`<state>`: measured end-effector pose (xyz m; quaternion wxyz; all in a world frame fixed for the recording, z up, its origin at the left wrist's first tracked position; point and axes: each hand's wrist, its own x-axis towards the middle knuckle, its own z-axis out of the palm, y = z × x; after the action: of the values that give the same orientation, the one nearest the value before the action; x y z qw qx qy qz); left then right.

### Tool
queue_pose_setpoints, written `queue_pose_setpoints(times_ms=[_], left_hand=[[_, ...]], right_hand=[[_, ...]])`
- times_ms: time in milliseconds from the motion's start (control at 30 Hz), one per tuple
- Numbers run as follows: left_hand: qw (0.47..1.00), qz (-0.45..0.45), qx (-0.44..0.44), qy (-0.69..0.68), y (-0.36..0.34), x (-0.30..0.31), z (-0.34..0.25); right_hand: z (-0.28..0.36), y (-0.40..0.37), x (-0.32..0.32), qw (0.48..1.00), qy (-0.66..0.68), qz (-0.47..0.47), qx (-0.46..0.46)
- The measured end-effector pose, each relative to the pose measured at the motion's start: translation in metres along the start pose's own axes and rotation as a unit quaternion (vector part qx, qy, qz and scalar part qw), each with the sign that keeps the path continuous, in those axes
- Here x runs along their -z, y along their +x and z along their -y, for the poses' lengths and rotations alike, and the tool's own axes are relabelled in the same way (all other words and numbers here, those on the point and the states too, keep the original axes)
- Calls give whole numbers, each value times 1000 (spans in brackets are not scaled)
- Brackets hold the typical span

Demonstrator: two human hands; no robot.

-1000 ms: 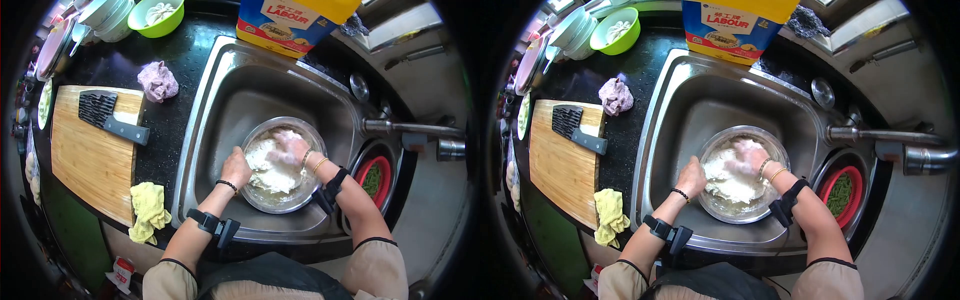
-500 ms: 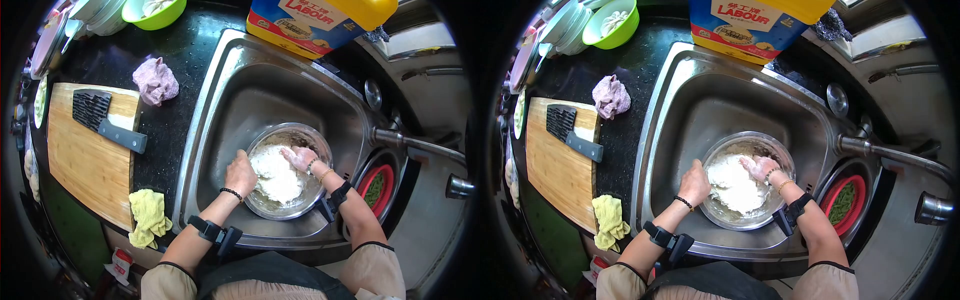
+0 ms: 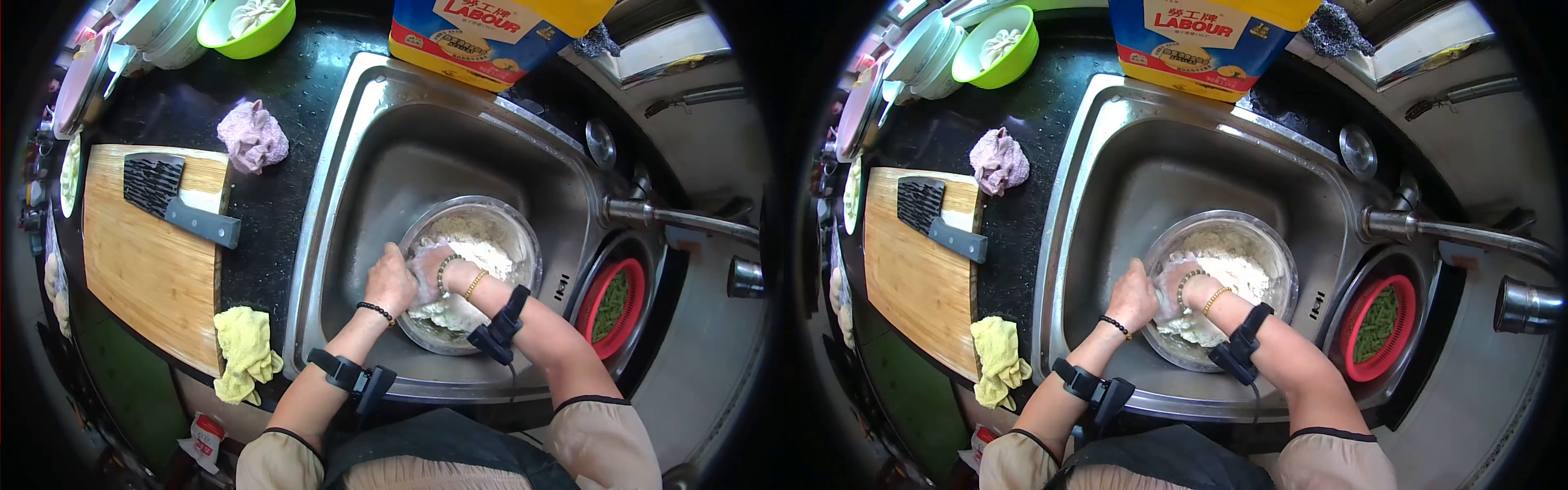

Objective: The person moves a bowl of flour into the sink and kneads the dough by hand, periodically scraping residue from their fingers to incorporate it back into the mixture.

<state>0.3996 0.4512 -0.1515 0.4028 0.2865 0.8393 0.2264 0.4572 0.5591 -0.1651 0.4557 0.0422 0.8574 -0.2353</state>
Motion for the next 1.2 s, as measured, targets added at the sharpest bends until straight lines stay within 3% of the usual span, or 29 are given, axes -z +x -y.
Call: queue_pose_setpoints(times_ms=[167,233,333,400,633,700,833,967,1067,1200], left_hand=[[1000,13,-1,0,0,0,1],[1000,12,1,5,1,-1,3],[998,51,40,5,2,6,-4],[998,51,34,1,2,5,-5],[998,46,51,4,3,5,-5],[997,50,54,7,2,6,-6],[997,55,61,7,4,5,-5],[997,58,56,2,3,5,-4],[997,55,58,0,3,6,-5],[997,51,54,-9,3,3,-2]], right_hand=[[8,-54,-20,998,-47,-25,17],[0,-92,-23,985,60,-156,38],[-21,-146,-14,956,44,-291,0],[-34,-169,-20,944,55,-325,-22],[-1,-164,-40,936,48,-344,-64],[7,-148,-42,915,39,-393,-85],[6,-124,-51,902,14,-429,-49],[0,-135,-61,912,51,-407,15],[7,-147,-68,902,84,-424,-13],[15,-149,-73,896,4,-440,-69]])
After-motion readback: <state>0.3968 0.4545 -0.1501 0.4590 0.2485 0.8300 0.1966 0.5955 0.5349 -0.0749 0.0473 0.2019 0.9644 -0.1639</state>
